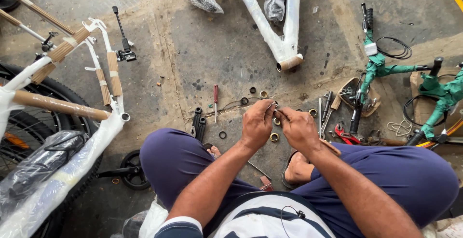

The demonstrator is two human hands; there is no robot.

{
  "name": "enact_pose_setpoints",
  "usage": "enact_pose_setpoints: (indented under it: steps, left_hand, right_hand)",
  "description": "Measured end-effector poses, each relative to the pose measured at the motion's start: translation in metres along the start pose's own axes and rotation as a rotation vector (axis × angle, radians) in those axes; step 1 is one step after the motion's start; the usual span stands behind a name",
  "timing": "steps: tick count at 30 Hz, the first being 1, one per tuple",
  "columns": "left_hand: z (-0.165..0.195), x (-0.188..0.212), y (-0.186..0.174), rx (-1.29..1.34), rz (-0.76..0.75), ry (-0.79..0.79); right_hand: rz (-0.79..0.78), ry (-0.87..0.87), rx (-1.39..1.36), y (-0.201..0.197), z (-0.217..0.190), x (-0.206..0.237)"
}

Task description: The person sits on the floor and applies grease to a bicycle seat post using a small brush. They then wipe their hands with a rag and proceed to assemble a bearing into a metal cup, carefully placing small ball bearings into the cup by hand.

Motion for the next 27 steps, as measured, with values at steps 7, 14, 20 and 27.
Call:
enact_pose_setpoints:
  steps: [7, 14, 20, 27]
  left_hand:
    - [-0.016, -0.008, -0.010, -0.178, -0.006, 0.096]
    - [-0.022, 0.013, -0.010, -0.204, -0.067, 0.230]
    - [-0.054, 0.015, -0.016, 1.083, -0.242, -0.529]
    - [-0.044, 0.013, -0.030, 1.281, -0.272, -0.663]
  right_hand:
    - [0.021, 0.353, -0.507, 0.066, 0.029, -0.004]
    - [0.399, 0.569, -0.493, 0.040, 0.086, -0.036]
    - [-0.096, 0.426, -0.784, 0.135, 0.051, 0.000]
    - [-0.516, 0.364, -0.367, 0.190, 0.047, 0.067]
Point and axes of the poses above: each hand's wrist, its own x-axis away from the middle knuckle, its own y-axis out of the palm, z = x × y, the point moved 4 cm from there along -x, towards the middle knuckle, and after that the axes turned 1 degree about z, right-handed, at the moved point
